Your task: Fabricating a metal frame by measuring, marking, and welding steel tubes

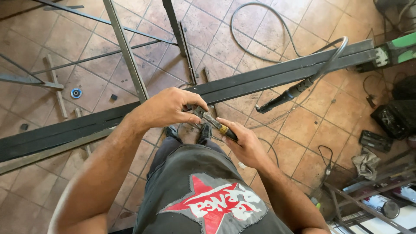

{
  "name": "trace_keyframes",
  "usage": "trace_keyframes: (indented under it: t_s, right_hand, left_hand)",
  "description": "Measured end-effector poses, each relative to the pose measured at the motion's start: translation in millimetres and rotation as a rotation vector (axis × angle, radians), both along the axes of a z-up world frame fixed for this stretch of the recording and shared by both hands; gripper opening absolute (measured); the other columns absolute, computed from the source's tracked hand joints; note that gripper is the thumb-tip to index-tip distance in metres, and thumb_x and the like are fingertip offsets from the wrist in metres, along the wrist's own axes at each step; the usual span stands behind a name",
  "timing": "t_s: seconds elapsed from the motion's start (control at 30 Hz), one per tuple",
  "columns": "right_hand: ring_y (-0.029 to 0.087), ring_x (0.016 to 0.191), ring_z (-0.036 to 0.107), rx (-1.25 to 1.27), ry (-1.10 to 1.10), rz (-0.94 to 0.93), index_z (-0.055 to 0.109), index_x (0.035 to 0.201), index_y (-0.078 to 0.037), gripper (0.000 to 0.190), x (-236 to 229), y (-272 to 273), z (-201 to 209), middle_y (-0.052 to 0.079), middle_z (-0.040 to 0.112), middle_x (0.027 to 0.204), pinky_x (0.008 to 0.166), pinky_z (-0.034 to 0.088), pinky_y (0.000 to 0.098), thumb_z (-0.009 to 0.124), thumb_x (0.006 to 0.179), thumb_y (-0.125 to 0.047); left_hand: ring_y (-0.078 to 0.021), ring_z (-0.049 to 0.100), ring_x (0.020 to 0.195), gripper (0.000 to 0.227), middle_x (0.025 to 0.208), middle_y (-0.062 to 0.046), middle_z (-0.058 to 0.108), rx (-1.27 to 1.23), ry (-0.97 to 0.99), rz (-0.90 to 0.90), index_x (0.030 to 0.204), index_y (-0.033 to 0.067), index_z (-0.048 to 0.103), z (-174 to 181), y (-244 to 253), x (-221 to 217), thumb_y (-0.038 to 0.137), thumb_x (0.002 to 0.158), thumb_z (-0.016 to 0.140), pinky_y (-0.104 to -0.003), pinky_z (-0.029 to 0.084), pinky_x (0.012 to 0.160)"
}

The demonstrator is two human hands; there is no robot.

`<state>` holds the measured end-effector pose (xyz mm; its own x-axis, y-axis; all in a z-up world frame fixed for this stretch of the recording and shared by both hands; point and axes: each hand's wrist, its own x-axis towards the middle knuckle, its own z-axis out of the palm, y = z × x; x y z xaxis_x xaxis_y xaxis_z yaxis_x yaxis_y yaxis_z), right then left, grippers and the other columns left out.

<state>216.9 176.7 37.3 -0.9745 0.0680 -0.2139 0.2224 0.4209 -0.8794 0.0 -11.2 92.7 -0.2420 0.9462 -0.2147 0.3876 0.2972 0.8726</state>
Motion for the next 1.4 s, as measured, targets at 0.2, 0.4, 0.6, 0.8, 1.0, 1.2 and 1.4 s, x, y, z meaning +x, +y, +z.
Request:
trace_keyframes:
  t_s: [0.2, 0.4, 0.6, 0.8, 1.0, 1.2, 1.4]
  right_hand:
    - [0.044, 0.112, 0.067, 0.025, -0.051, 0.002, 0.059, 0.143, -0.021, 0.053, -1, -3, 2, 0.017, 0.069, 0.119, 0.089, 0.054, 0.0535, 0.068, 0.091, -0.019]
    - [0.033, 0.077, 0.076, 0.027, -0.275, 0.004, 0.07, 0.088, -0.011, 0.008, -17, -15, 12, 0.011, 0.077, 0.073, 0.077, 0.055, 0.0493, 0.067, 0.086, -0.018]
    - [0.027, 0.069, 0.07, -0.27, -0.347, 0.074, 0.021, 0.164, -0.012, 0.092, -11, 1, -42, 0.026, 0.066, 0.11, 0.058, 0.064, 0.0395, 0.057, 0.083, 0.01]
    - [0.029, 0.075, 0.076, -0.458, -0.099, 0.225, 0.041, 0.15, -0.001, 0.079, -7, -17, 21, 0.026, 0.066, 0.114, 0.055, 0.06, 0.0302, 0.054, 0.073, 0.01]
    - [0.034, 0.085, 0.076, -0.815, 0.34, 0.453, 0.035, 0.153, -0.003, 0.079, -3, -89, 21, 0.037, 0.03, 0.157, 0.074, 0.064, 0.0397, 0.078, 0.088, -0.016]
    - [0.033, 0.062, 0.074, -0.375, 0.482, 0.252, 0.055, 0.125, 0.021, 0.079, -14, -171, 10, 0.037, 0.049, 0.126, 0.052, 0.06, 0.0382, 0.092, 0.061, -0.007]
    - [0.024, 0.074, 0.068, 0.165, 0.667, 0.069, 0.065, 0.126, 0.01, 0.071, -17, -238, 46, 0.024, 0.053, 0.119, 0.06, 0.06, 0.0317, 0.094, 0.074, -0.029]
  left_hand:
    - [-0.0354, 0.071, 0.111, 0.047, 0.116, -0.009, 0.074, -0.023, 0.073, 0.095, 0.126, 0.0179, 0.072, -4, -5, 15, 0.024, 0.081, 0.085, -0.049, 0.054, 0.096]
    - [-0.0315, 0.069, 0.098, 0.022, 0.103, -0.011, 0.068, 0.502, 1.082, 0.193, 0.116, 0.0147, 0.071, -32, 10, 104, 0.028, 0.098, 0.067, -0.051, 0.05, 0.101]
    - [-0.0281, 0.071, 0.093, 0.019, 0.103, -0.011, 0.069, 0.551, 1.186, 0.325, 0.112, 0.0114, 0.067, -135, 16, 125, 0.021, 0.1, 0.057, -0.047, 0.054, 0.101]
    - [-0.0286, 0.069, 0.076, 0.036, 0.107, -0.012, 0.069, 0.402, 1.094, 0.262, 0.129, 0.0006, 0.056, -106, -51, 121, 0.015, 0.097, 0.065, -0.042, 0.058, 0.07]
    - [-0.0328, 0.071, 0.109, 0.061, 0.125, -0.015, 0.067, 0.491, 0.566, 0.367, 0.137, 0.0011, 0.048, -65, -136, 124, 0.045, 0.099, 0.065, -0.046, 0.059, 0.084]
    - [-0.0422, 0.071, 0.095, 0.061, 0.101, -0.02, 0.068, 0.559, 0.371, 0.376, 0.128, 0.0004, 0.059, -74, -205, 122, 0.039, 0.086, 0.079, -0.053, 0.059, 0.084]
    - [-0.0365, 0.067, 0.119, 0.078, 0.125, -0.016, 0.067, 0.563, 0.354, 0.396, 0.138, 0.0072, 0.056, -69, -224, 121, 0.042, 0.076, 0.088, -0.046, 0.056, 0.101]
